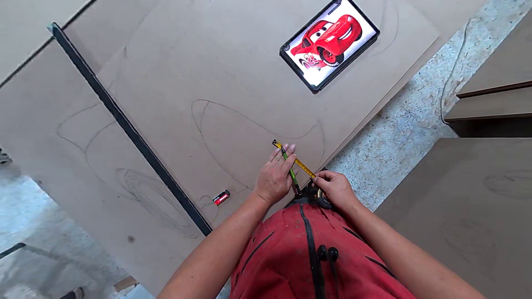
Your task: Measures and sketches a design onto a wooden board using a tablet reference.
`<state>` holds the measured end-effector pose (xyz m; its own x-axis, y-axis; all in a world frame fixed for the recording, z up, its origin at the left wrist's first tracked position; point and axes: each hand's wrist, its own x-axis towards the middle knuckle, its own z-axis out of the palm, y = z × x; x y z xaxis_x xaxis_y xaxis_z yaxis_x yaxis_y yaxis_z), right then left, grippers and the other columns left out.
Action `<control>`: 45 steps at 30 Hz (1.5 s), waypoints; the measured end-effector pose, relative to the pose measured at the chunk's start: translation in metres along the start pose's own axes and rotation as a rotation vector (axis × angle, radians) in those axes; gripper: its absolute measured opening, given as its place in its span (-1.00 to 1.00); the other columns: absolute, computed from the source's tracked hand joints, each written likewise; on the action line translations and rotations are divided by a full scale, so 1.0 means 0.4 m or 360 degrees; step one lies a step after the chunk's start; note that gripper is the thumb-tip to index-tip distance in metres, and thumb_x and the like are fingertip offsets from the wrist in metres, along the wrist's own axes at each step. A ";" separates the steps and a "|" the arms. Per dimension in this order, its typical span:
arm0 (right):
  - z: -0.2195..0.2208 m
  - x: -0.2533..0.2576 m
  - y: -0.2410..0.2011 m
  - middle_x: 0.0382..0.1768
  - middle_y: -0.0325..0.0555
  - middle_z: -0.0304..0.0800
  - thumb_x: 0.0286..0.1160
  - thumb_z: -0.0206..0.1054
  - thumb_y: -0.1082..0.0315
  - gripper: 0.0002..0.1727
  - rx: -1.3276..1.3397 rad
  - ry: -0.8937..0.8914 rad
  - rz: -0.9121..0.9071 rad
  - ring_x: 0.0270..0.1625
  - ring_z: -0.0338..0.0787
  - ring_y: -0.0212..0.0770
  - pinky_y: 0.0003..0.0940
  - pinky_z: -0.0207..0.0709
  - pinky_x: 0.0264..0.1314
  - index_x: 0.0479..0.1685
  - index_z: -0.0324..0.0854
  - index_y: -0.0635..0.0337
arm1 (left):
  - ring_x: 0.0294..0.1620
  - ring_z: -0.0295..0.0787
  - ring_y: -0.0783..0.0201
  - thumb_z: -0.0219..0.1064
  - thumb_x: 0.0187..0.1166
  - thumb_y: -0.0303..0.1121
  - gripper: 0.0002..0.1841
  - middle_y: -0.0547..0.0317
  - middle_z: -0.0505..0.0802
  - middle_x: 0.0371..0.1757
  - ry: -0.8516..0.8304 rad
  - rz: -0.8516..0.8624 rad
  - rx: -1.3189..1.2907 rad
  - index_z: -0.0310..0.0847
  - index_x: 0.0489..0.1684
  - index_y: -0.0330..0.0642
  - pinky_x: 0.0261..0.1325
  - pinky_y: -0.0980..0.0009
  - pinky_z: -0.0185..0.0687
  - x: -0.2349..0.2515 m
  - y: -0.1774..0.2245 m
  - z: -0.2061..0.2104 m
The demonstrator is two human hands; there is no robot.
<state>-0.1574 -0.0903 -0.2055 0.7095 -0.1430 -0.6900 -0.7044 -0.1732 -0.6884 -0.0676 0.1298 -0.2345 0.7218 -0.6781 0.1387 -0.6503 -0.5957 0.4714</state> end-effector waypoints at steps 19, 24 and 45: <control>-0.010 -0.003 0.014 -0.44 -0.27 0.85 0.65 0.38 0.07 -0.78 0.0092 -0.0080 0.0012 -0.42 0.78 -0.29 -0.28 0.69 -0.33 -0.08 0.89 -0.10 | 0.87 0.17 0.16 0.14 0.77 -0.14 -0.50 0.11 0.47 0.78 -0.0097 0.0114 -0.0043 0.54 0.59 -0.18 0.93 0.11 0.02 0.003 -0.006 -0.004; -0.013 -0.001 0.013 -0.43 -0.27 0.86 0.65 0.39 0.08 -0.79 0.0086 -0.0077 0.0027 -0.41 0.79 -0.29 -0.27 0.69 -0.29 -0.07 0.90 -0.11 | 0.87 0.17 0.17 0.16 0.76 -0.14 -0.51 0.12 0.46 0.78 -0.0093 0.0108 -0.0073 0.56 0.57 -0.17 0.93 0.10 0.03 0.007 -0.006 -0.004; -0.334 0.211 -0.233 -0.29 -0.37 0.91 0.65 0.37 0.11 -0.78 -0.0276 0.0538 -0.0500 -0.29 0.85 -0.38 -0.18 0.79 -0.14 0.11 0.84 -0.16 | 0.90 0.09 0.18 0.22 0.76 -0.09 -0.43 0.13 0.40 0.82 0.0335 -0.0208 -0.0220 0.40 0.70 -0.14 0.93 0.05 -0.02 0.435 0.035 -0.051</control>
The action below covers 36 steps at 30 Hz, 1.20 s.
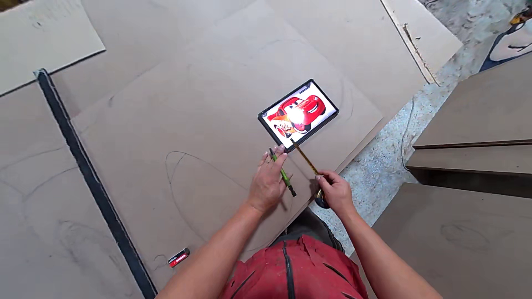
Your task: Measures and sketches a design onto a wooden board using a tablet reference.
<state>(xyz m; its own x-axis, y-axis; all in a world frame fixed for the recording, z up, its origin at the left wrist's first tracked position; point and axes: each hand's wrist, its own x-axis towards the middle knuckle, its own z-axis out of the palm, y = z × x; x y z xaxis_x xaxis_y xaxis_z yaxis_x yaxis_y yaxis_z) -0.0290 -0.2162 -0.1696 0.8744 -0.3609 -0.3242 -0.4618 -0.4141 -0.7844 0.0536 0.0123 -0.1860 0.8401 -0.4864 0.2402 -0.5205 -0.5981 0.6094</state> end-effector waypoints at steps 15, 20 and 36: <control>0.164 -0.016 -0.112 -0.35 -0.43 0.89 0.76 0.19 0.02 -0.72 -0.0101 -0.1116 0.0241 -0.31 0.85 -0.39 -0.24 0.77 -0.14 0.05 0.80 -0.18 | 0.85 0.22 0.21 0.27 0.73 -0.08 -0.49 0.20 0.47 0.78 -0.0134 -0.0306 0.0263 0.52 0.61 -0.03 0.88 0.00 0.17 -0.236 -0.025 -0.112; 0.311 -0.043 -0.171 -0.32 -0.40 0.89 0.74 0.19 -0.03 -0.71 -0.0267 -0.1190 0.0201 -0.22 0.86 -0.34 -0.08 0.74 -0.04 0.00 0.83 -0.25 | 0.88 0.15 0.24 0.19 0.76 -0.08 -0.49 0.22 0.47 0.79 -0.0325 -0.0311 0.0421 0.52 0.63 -0.09 0.92 0.00 0.02 -0.305 -0.130 -0.146; 0.208 -0.335 0.091 -0.37 -0.44 0.90 0.72 0.30 0.06 -0.79 0.0053 -0.0683 0.0481 -0.34 0.83 -0.39 -0.23 0.74 -0.18 -0.12 0.84 -0.17 | 0.84 0.24 0.22 0.19 0.77 -0.12 -0.46 0.17 0.53 0.74 -0.0162 -0.0100 0.0325 0.44 0.69 -0.12 0.90 0.09 0.04 -0.275 -0.312 -0.196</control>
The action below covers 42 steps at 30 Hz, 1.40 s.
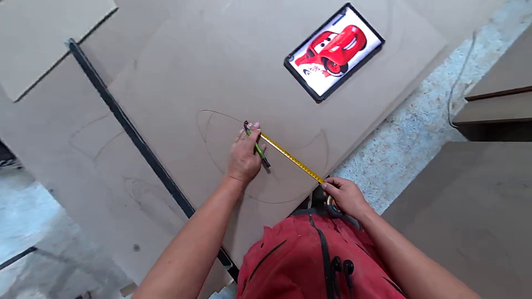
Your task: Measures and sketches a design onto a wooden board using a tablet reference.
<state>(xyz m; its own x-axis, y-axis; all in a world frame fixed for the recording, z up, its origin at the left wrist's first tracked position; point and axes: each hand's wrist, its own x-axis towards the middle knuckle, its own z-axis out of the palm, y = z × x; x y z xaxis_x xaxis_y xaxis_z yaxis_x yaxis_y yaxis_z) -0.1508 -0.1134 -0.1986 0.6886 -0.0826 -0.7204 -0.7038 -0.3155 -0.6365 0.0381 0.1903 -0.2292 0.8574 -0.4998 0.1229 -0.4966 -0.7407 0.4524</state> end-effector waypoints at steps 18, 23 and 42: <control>0.050 -0.013 -0.035 -0.43 -0.48 0.89 0.72 0.28 0.06 -0.77 -0.0091 0.0170 0.0044 -0.41 0.81 -0.40 -0.21 0.72 -0.27 -0.18 0.84 -0.19 | 0.86 0.18 0.23 0.18 0.75 -0.10 -0.44 0.18 0.48 0.77 0.0014 -0.0080 0.0002 0.40 0.70 -0.11 0.93 0.15 -0.08 -0.002 -0.006 0.007; 0.056 -0.012 -0.051 -0.44 -0.48 0.88 0.72 0.26 0.07 -0.77 -0.0188 0.0184 0.0082 -0.40 0.81 -0.40 -0.17 0.70 -0.25 -0.21 0.81 -0.18 | 0.87 0.17 0.19 0.18 0.75 -0.13 -0.45 0.16 0.47 0.78 0.0021 -0.0085 -0.0003 0.41 0.68 -0.13 0.93 0.14 -0.08 0.001 -0.001 0.004; 0.047 -0.002 -0.039 -0.46 -0.39 0.90 0.68 0.30 0.12 -0.78 -0.0113 0.0152 -0.0009 -0.46 0.82 -0.34 -0.22 0.72 -0.33 -0.22 0.84 -0.11 | -0.48 0.80 0.27 0.48 0.56 -0.26 -0.83 0.14 0.87 -0.40 0.0517 -0.1396 -0.1196 0.77 -0.11 -0.16 -0.37 0.27 0.76 0.125 -0.055 -0.095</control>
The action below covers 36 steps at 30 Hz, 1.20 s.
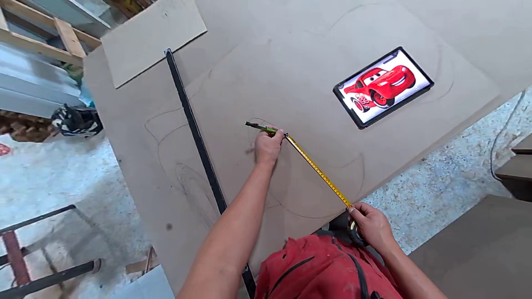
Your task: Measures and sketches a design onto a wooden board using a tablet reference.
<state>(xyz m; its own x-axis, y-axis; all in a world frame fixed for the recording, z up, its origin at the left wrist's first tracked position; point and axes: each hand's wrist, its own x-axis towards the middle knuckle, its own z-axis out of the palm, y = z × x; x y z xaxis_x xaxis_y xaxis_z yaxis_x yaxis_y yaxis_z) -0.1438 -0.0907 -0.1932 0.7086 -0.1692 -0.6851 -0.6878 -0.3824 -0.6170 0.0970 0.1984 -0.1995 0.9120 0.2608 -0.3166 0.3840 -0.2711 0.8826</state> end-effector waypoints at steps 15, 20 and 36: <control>-0.007 -0.002 -0.012 -0.41 -0.37 0.91 0.67 0.29 0.12 -0.78 0.0017 -0.0066 0.0053 -0.44 0.84 -0.35 -0.27 0.77 -0.30 -0.16 0.83 -0.05 | -0.10 0.82 0.04 0.46 0.51 -0.16 -0.80 0.07 0.87 -0.22 -0.0133 0.0019 0.0893 0.81 -0.11 -0.03 0.02 -0.14 0.67 0.006 0.074 0.025; -0.013 0.002 -0.014 -0.40 -0.43 0.90 0.65 0.27 0.07 -0.75 0.0007 -0.0075 0.0044 -0.39 0.83 -0.42 -0.30 0.74 -0.22 -0.17 0.84 -0.10 | -0.08 0.81 -0.05 0.46 0.54 -0.17 -0.81 -0.03 0.86 -0.19 -0.0134 0.0006 0.0919 0.80 -0.11 -0.06 0.03 -0.25 0.62 0.002 0.085 0.027; -0.090 0.029 -0.007 -0.39 -0.30 0.89 0.65 0.32 0.09 -0.75 0.0353 -0.0025 -0.0054 -0.43 0.81 -0.31 -0.30 0.72 -0.36 -0.06 0.83 0.02 | -0.35 0.86 0.23 0.41 0.67 -0.20 -0.78 0.13 0.90 -0.28 0.0044 -0.0026 0.0270 0.74 0.01 -0.14 -0.17 0.14 0.86 -0.033 0.011 -0.007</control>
<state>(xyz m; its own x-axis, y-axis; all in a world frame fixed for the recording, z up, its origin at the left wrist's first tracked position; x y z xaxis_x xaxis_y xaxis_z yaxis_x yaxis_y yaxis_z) -0.1282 -0.1244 -0.1854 0.7304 -0.1449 -0.6675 -0.6828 -0.1783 -0.7085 0.0863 0.1962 -0.1905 0.9021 0.2911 -0.3187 0.4196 -0.4183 0.8056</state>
